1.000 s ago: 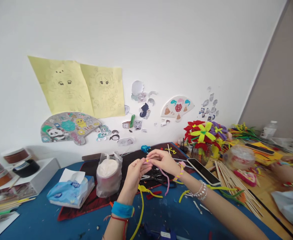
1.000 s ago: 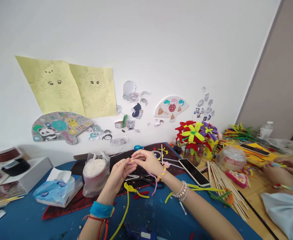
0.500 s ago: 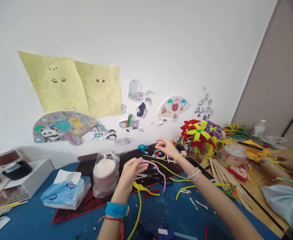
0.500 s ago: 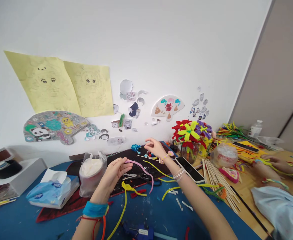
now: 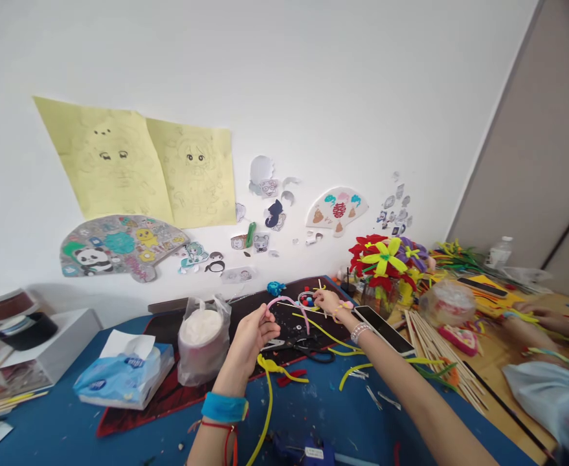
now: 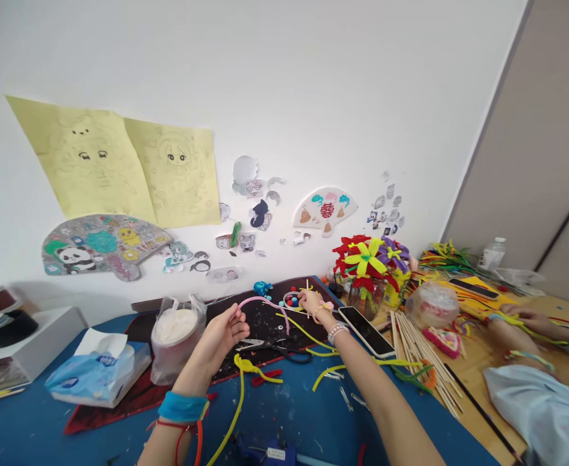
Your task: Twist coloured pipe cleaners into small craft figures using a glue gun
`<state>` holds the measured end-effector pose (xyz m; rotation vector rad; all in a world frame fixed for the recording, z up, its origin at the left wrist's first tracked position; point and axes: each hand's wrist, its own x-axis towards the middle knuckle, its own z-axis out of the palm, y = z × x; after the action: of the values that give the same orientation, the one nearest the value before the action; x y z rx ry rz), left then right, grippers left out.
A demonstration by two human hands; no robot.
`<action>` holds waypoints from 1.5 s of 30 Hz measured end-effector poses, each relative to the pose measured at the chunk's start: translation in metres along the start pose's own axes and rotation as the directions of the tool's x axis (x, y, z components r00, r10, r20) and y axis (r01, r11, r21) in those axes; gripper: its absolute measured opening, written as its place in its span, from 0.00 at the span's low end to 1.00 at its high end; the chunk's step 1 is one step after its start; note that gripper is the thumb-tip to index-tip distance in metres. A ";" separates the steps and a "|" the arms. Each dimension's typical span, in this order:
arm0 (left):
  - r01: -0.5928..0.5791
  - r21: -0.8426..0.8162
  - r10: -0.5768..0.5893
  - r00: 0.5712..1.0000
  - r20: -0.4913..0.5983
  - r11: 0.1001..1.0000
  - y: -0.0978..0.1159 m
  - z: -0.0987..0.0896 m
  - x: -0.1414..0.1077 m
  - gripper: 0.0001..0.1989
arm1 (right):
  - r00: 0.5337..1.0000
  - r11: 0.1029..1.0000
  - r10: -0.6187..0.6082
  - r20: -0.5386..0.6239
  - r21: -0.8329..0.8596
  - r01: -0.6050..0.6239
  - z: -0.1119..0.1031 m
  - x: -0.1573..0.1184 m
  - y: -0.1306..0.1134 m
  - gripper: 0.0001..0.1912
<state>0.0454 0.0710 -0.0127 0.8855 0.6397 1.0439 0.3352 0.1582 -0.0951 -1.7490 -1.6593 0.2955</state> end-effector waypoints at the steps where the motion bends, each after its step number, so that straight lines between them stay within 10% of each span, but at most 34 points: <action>1: -0.002 0.026 0.001 1.000 0.018 1.000 0.000 0.000 -0.001 0.13 | 1.000 1.000 -0.001 0.009 0.011 0.001 -0.002 0.000 0.000 0.14; 10: -0.037 0.274 -0.020 0.979 0.201 0.961 0.007 0.007 -0.012 0.14 | 0.974 0.951 -0.224 -0.017 0.215 0.223 -0.044 -0.028 -0.062 0.14; 15: -0.063 0.316 -0.033 0.957 0.288 0.947 0.018 0.013 -0.026 0.13 | 0.845 0.847 -0.529 -0.078 0.012 0.531 -0.074 -0.091 -0.122 0.17; 22: -0.115 0.341 0.009 0.955 0.296 0.933 0.024 0.021 -0.040 0.12 | 0.802 0.758 -0.320 0.505 -0.372 0.536 -0.074 -0.142 -0.056 0.14; 29: -0.144 0.440 0.010 0.956 0.293 0.886 0.010 0.029 -0.039 0.13 | 0.853 0.755 -0.251 0.458 -0.459 0.469 -0.055 -0.178 -0.015 0.11; 45: -0.381 0.587 0.110 0.890 0.443 0.714 -0.069 0.074 -0.060 0.08 | 0.790 0.650 -0.396 0.468 -0.465 0.601 -0.031 -0.143 -0.093 0.12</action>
<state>0.1133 -0.0234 -0.0322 1.8093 0.5691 0.8390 0.2588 0.0080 -0.0574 -1.5872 -2.6344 -0.2598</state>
